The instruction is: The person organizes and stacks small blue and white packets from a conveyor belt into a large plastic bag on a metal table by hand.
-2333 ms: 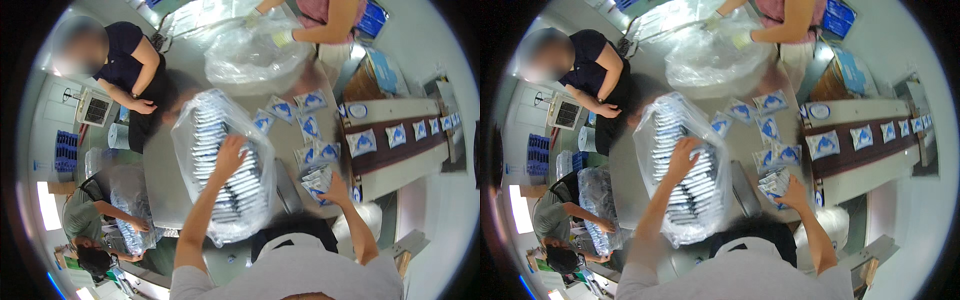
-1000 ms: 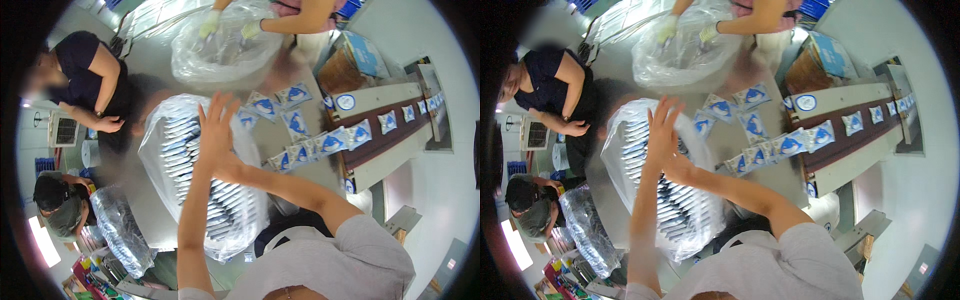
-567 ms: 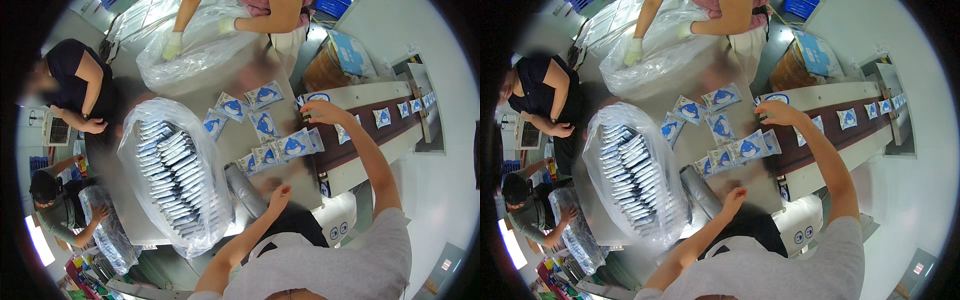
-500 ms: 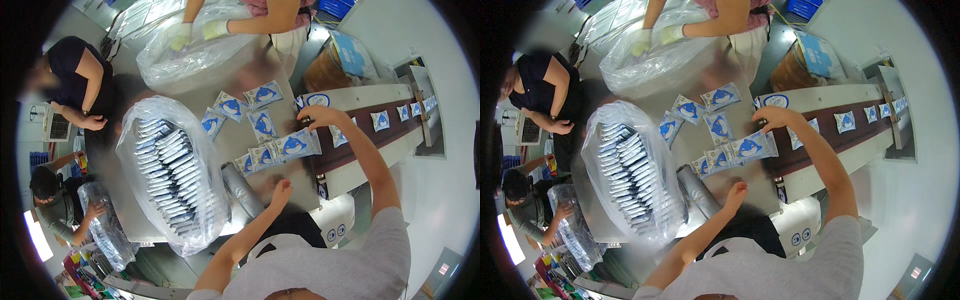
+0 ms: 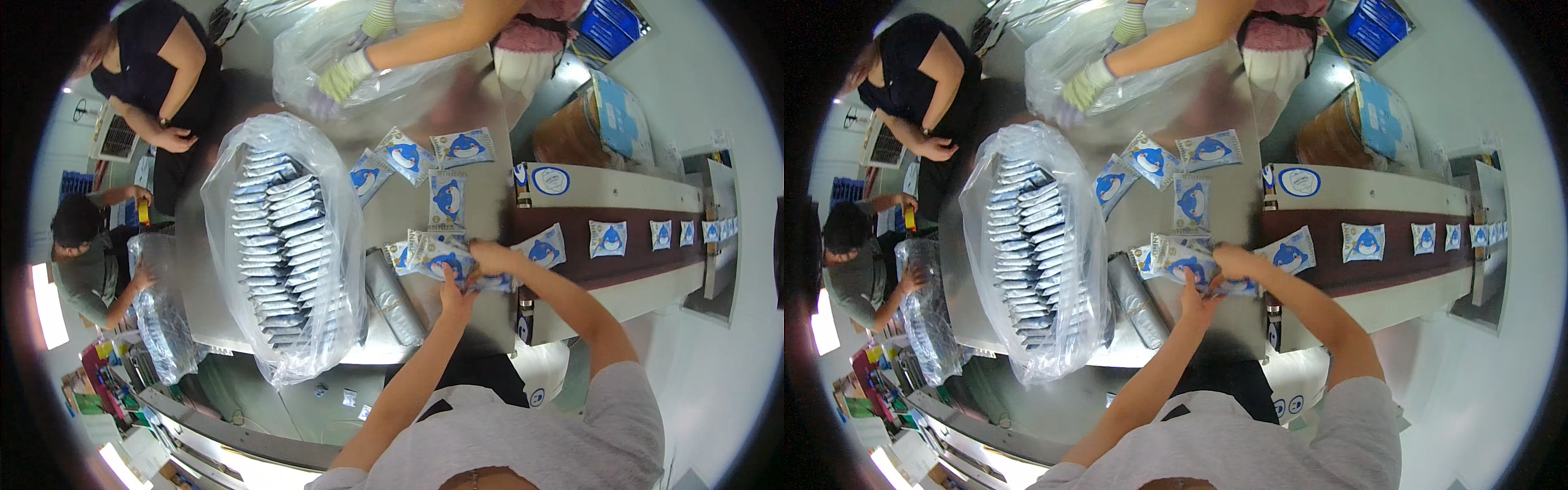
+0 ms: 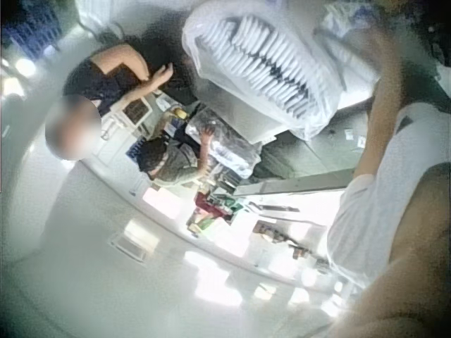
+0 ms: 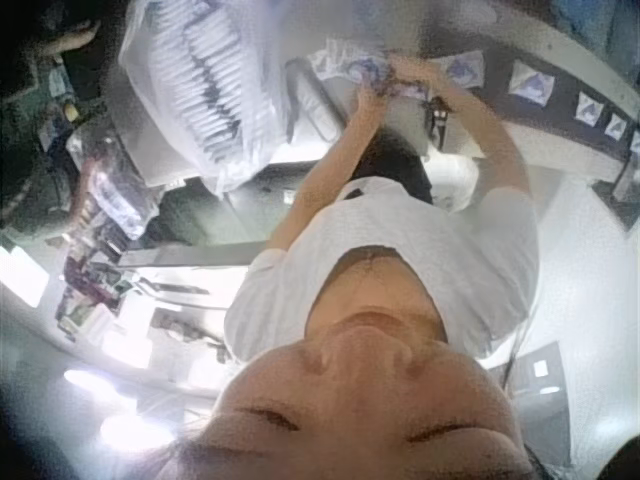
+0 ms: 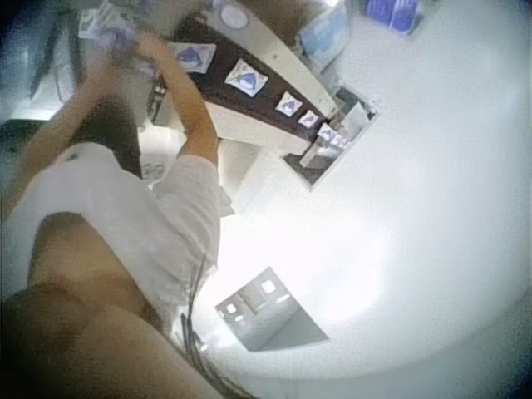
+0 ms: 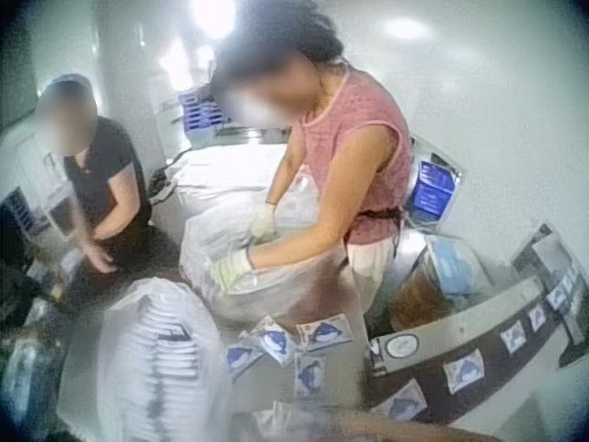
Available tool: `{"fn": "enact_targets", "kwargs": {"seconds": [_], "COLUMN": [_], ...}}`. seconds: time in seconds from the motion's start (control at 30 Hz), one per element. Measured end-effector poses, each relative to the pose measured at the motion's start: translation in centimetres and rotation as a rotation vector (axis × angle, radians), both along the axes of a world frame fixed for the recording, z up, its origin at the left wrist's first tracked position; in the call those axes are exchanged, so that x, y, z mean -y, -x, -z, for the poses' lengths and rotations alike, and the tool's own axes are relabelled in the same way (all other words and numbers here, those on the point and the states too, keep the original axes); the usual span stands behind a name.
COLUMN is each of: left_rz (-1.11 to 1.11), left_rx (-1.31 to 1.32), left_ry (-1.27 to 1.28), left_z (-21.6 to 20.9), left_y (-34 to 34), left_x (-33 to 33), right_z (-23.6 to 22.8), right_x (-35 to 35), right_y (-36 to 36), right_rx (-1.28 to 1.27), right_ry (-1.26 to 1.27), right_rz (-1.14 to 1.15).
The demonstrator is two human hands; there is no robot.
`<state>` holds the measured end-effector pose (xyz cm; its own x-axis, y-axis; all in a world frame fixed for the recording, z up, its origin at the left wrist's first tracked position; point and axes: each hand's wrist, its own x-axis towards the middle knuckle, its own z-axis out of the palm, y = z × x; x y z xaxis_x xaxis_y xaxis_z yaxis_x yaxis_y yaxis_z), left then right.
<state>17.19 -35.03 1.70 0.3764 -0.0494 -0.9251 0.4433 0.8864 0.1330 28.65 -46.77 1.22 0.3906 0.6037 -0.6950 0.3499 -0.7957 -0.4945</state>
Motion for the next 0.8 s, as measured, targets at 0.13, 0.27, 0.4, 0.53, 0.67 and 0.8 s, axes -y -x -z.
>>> {"fn": "enact_targets", "kwargs": {"seconds": [0.13, 0.27, 0.4, 0.53, 0.67, 0.8], "left_rz": [-0.058, -0.034, -0.036, 0.038, 0.085, 0.062], "left_rx": [0.338, 0.411, 0.331, 0.335, 0.424, 0.417], "left_ry": [-0.040, -0.156, -0.227, -0.382, -0.308, -0.131], "left_z": [-0.1, 0.0, 1.8, 0.1, -3.3, -5.3], "left_y": [1.4, 2.5, 3.6, 5.5, 6.7, 9.1], "left_x": [-1.7, -3.8, -4.8, -9.7, -10.9, -12.2], "right_z": [-1.0, -4.5, -1.6, -8.9, -4.8, -3.9], "right_x": [-0.7, -1.6, 2.0, 1.3, -1.4, -7.3], "right_y": [4.9, 6.0, 11.2, 8.0, 2.3, 0.1], "right_rx": [0.093, 0.036, 0.044, -0.017, 0.497, 0.287], "right_ry": [-0.257, -0.359, -0.376, 0.047, -0.471, -0.103], "right_rz": [0.261, 0.354, 0.435, 0.195, 0.226, 0.272]}}
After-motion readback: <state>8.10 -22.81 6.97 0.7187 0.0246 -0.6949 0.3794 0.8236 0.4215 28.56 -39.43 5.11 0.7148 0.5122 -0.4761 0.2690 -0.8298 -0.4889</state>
